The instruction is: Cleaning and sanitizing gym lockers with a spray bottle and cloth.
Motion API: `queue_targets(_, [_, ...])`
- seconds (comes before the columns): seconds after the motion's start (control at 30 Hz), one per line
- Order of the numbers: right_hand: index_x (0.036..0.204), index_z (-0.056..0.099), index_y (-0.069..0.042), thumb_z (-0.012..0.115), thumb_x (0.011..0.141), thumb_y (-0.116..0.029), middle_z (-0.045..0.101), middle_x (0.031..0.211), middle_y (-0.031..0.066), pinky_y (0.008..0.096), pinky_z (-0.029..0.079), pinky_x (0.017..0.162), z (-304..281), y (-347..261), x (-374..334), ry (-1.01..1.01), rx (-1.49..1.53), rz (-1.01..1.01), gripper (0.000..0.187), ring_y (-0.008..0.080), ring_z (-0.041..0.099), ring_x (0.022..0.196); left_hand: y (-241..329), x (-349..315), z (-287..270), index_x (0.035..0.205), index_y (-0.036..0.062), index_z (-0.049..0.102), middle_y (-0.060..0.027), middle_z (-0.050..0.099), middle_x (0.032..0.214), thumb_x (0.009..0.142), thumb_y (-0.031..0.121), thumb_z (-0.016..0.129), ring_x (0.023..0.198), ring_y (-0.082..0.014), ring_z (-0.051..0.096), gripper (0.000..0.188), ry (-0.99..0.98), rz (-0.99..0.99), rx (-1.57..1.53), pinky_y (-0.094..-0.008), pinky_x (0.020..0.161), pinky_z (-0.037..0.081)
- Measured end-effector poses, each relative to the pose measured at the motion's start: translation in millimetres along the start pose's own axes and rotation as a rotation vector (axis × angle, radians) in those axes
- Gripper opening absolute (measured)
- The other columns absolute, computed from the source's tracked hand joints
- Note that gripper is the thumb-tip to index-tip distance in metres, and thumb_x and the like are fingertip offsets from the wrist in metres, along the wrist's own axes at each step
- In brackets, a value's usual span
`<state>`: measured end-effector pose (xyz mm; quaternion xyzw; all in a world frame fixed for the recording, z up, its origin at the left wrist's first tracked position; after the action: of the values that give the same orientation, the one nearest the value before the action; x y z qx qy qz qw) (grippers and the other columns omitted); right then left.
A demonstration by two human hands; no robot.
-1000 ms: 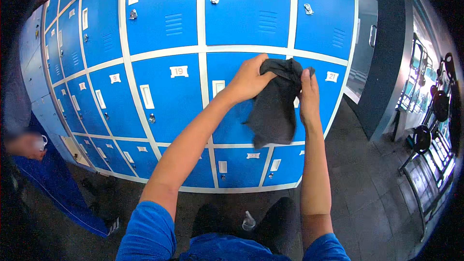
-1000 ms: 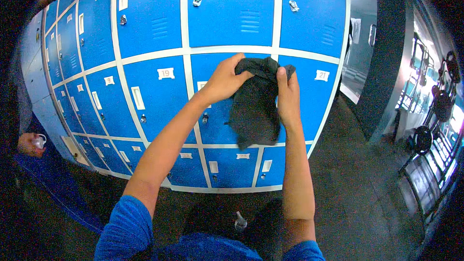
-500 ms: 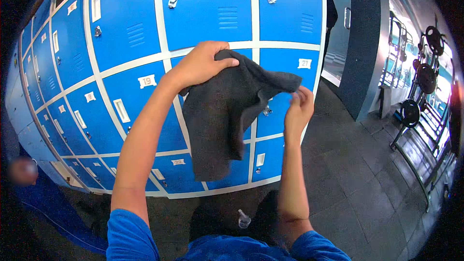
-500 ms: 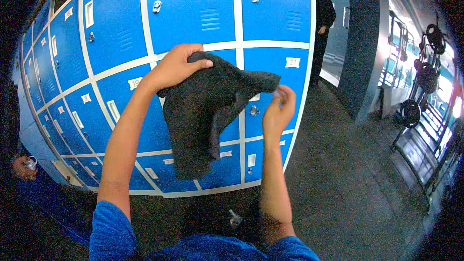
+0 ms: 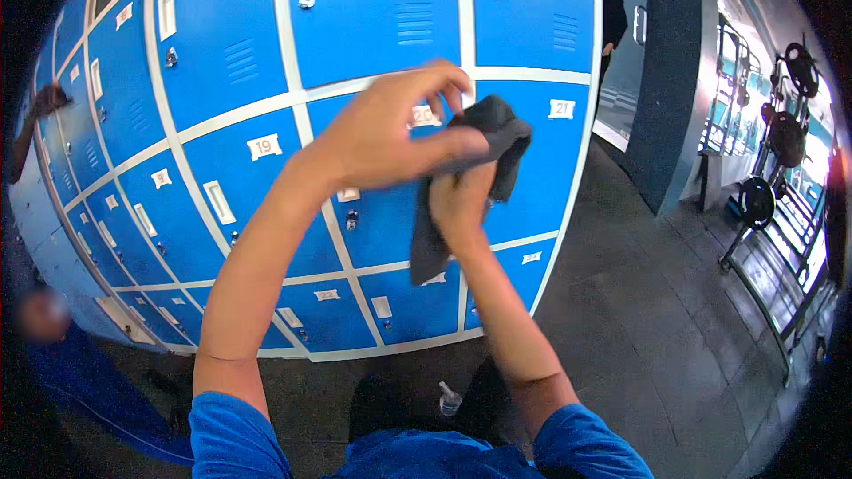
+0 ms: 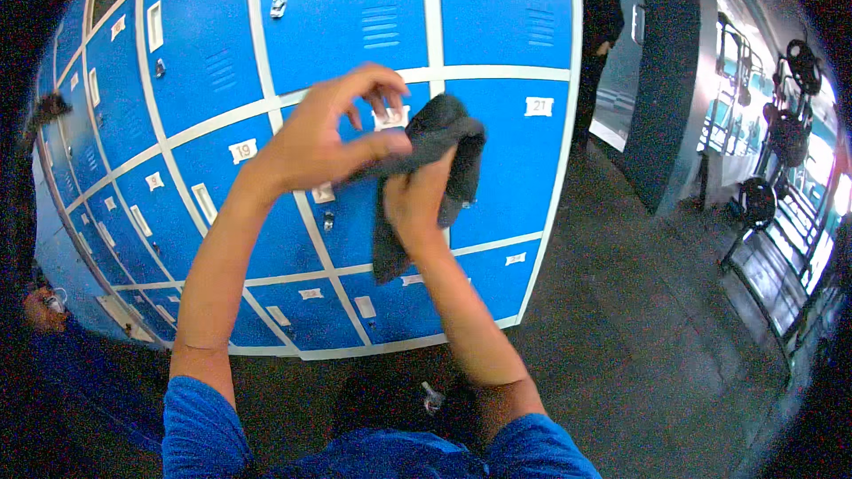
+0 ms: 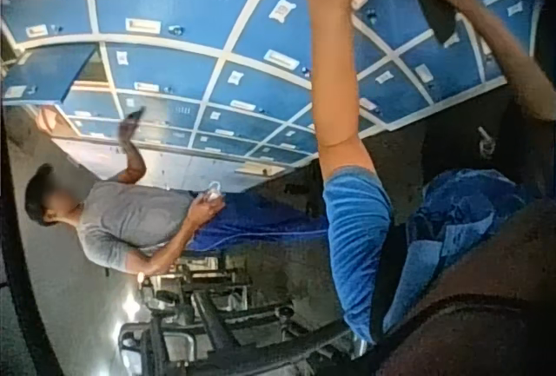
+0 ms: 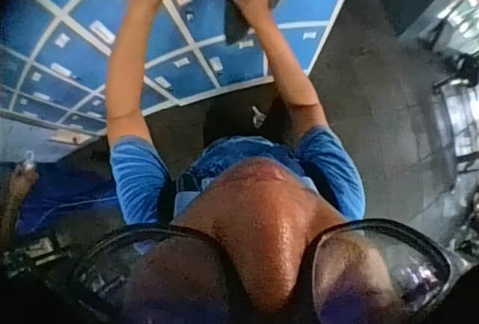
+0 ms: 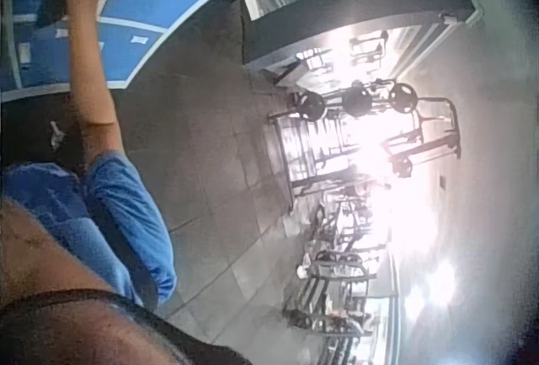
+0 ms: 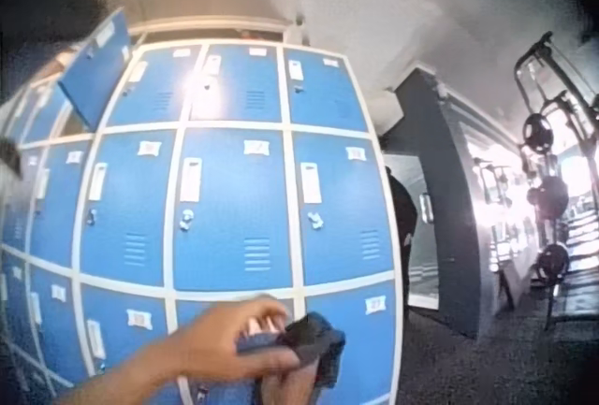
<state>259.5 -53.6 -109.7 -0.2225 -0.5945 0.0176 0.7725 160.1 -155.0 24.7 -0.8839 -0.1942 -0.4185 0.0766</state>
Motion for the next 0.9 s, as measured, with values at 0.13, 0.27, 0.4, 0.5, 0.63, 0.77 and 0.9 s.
queue_targets(0.13, [0.111,0.056,-0.003,0.069,0.087,-0.005,0.059,0.093,0.0061,0.0331,0.052,0.075,13.0,-14.1,70.3,0.031,0.468,0.030,0.027,0.0197,0.060,0.083,-88.8,-30.5,-48.4,0.131,-0.0001,0.052,-0.0190,0.054,0.136,0.090,0.041,0.068,0.129,-0.0322,0.050,0.061,0.278,-0.048,0.697,-0.0478,0.107,0.040])
queue_targets(0.27, [0.127,0.052,-0.001,0.054,0.096,-0.005,0.061,0.094,0.0091,0.0328,0.053,0.072,73.3,-68.6,155.4,-0.041,0.299,-0.369,0.031,0.0208,0.062,0.079,-159.3,-67.5,-59.0,0.148,-0.0050,0.032,-0.0212,0.028,0.159,0.094,0.047,0.058,0.148,-0.0364,0.026,0.079,0.315,-0.274,1.053,-0.0563,0.118,0.022])
queue_targets(0.4, [0.121,0.062,-0.002,0.056,0.086,-0.007,0.061,0.122,0.0252,0.0463,0.048,0.094,142.7,-77.8,230.8,-0.126,-0.323,-0.780,0.036,0.0436,0.059,0.108,-187.7,-62.8,-45.0,0.154,-0.0056,0.020,-0.0228,0.012,0.164,0.093,0.058,0.053,0.152,-0.0389,0.011,0.094,0.313,-0.277,1.015,-0.0594,0.119,0.013])
queue_targets(0.5, [0.133,0.055,0.000,0.045,0.094,-0.016,0.058,0.128,0.0299,0.0503,0.041,0.105,186.7,-88.6,267.4,-0.444,-0.344,-0.675,0.043,0.0449,0.055,0.120,-188.6,-62.4,-41.3,0.155,-0.0035,0.020,-0.0218,0.013,0.164,0.091,0.062,0.054,0.152,-0.0378,0.011,0.098,0.329,-0.251,0.980,-0.0590,0.120,0.012])
queue_targets(0.63, [0.130,0.057,0.002,0.044,0.095,-0.026,0.059,0.125,0.0318,0.0478,0.040,0.108,231.0,-129.0,296.4,-0.308,-0.358,-0.912,0.046,0.0457,0.055,0.120,-194.6,-65.6,-43.3,0.156,-0.0001,0.021,-0.0200,0.014,0.164,0.089,0.064,0.056,0.153,-0.0364,0.012,0.099,0.322,-0.224,0.954,-0.0588,0.120,0.013])
queue_targets(0.77, [0.143,0.043,0.006,0.043,0.100,-0.045,0.049,0.141,0.0314,0.0485,0.032,0.115,269.3,-121.2,308.8,-0.291,-0.506,-0.771,0.066,0.0450,0.044,0.135,-196.7,-66.7,-46.2,0.156,0.0003,0.022,-0.0197,0.015,0.164,0.087,0.065,0.057,0.153,-0.0364,0.012,0.100,0.353,-0.204,0.937,-0.0593,0.119,0.014])
queue_targets(0.9, [0.138,0.050,0.003,0.041,0.101,-0.032,0.049,0.142,0.0290,0.0469,0.032,0.116,267.2,-102.0,296.8,-0.229,-0.412,-1.017,0.051,0.0421,0.043,0.136,-197.2,-63.7,-42.7,0.156,0.0015,0.023,-0.0187,0.015,0.165,0.087,0.067,0.056,0.153,-0.0352,0.012,0.101,0.366,-0.186,0.937,-0.0585,0.120,0.014])
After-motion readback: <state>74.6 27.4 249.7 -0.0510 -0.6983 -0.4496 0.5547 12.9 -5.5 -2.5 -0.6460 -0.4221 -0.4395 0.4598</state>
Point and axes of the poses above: each hand's wrist, its own x-axis towards the middle knuckle, its own z-axis out of the palm, y = z × x, the point moved 5 cm from there along x, towards the middle knuckle
